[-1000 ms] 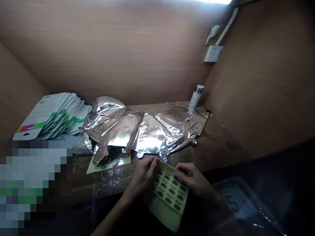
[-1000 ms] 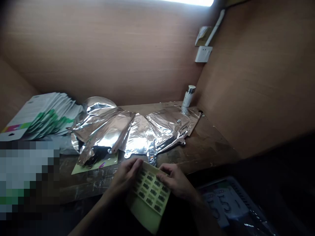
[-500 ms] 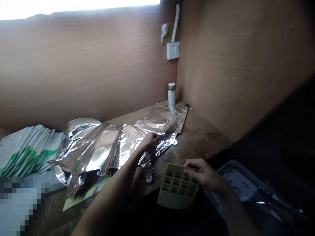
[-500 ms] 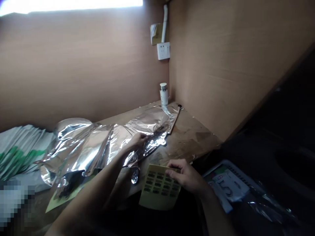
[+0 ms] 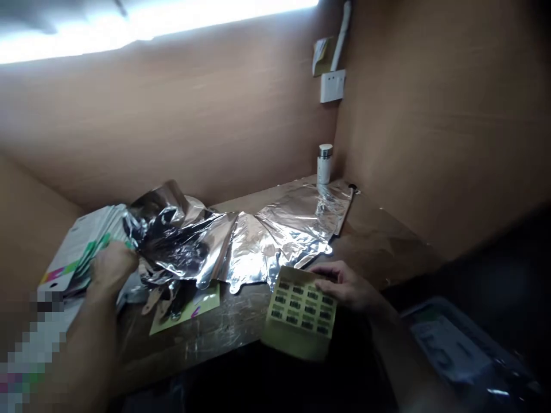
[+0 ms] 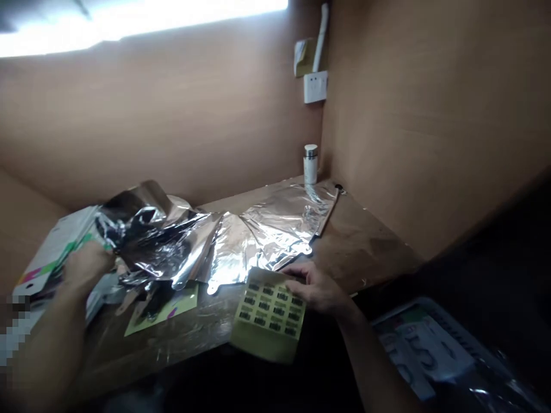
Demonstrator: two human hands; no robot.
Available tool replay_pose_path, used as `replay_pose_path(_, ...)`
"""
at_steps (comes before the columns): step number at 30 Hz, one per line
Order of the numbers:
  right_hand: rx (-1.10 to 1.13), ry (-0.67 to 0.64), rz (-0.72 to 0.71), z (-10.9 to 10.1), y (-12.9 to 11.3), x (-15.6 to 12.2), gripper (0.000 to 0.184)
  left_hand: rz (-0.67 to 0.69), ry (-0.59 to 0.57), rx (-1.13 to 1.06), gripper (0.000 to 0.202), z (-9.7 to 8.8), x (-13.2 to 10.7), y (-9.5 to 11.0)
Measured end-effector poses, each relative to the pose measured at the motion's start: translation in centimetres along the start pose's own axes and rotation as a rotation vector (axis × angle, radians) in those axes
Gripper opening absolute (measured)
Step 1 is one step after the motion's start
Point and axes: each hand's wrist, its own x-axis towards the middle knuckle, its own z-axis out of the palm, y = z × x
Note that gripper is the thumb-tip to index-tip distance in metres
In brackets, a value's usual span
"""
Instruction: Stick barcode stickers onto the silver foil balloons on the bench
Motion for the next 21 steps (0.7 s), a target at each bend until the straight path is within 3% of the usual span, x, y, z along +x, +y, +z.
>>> replay_pose_path(2,0.012,-0.059,0.019,2.0,-0.1,1.0,0.034,-0.041,0.281,0.007,0.032,0.3,-4.1,2.4)
replay_pose_path(3,0.007,-0.087,0.012,3.2,-0.1,1.5,0.036,-0.024,0.308,-0.058,0.03,0.8,-6.7,4.4)
replay_pose_path(4,-0.003,-0.119,-0.002,4.4,-0.2,2.1,0.036,-0.015,0.161,-0.21,0.034,1.5,-9.4,6.6)
replay_pose_path(5,-0.018,-0.149,-0.022,5.6,-0.2,2.7,0.037,-0.039,-0.064,-0.428,0.038,2.4,-12.2,8.8)
replay_pose_path(6,-0.044,-0.168,-0.045,6.6,-0.1,3.3,0.037,-0.063,-0.427,-0.664,0.047,3.4,-14.7,10.6)
replay_pose_path(7,-0.09,-0.172,-0.069,7.6,-0.1,3.7,0.037,-0.137,-0.633,-0.846,0.052,4.4,-17.0,11.9)
replay_pose_path(8,-0.159,-0.157,-0.1,8.4,0.0,4.1,0.037,-0.198,-0.68,-0.96,0.049,5.3,-18.8,12.7)
replay_pose_path(10,-0.349,-0.083,-0.187,9.4,0.2,4.5,0.032,-0.285,-0.646,-1.08,0.042,6.7,-20.9,12.7)
replay_pose_path(13,-0.619,-0.02,-0.356,10.0,0.7,4.5,0.026,-0.316,-0.527,-1.065,0.035,7.2,-21.6,10.6)
replay_pose_path(16,-0.798,-0.031,-0.543,10.0,1.3,4.2,0.027,-0.326,-0.537,-1.071,0.037,6.7,-21.4,8.9)
replay_pose_path(21,-0.995,0.004,-0.76,10.3,2.0,3.8,0.022,-0.347,-0.55,-1.131,0.038,6.2,-21.5,8.3)
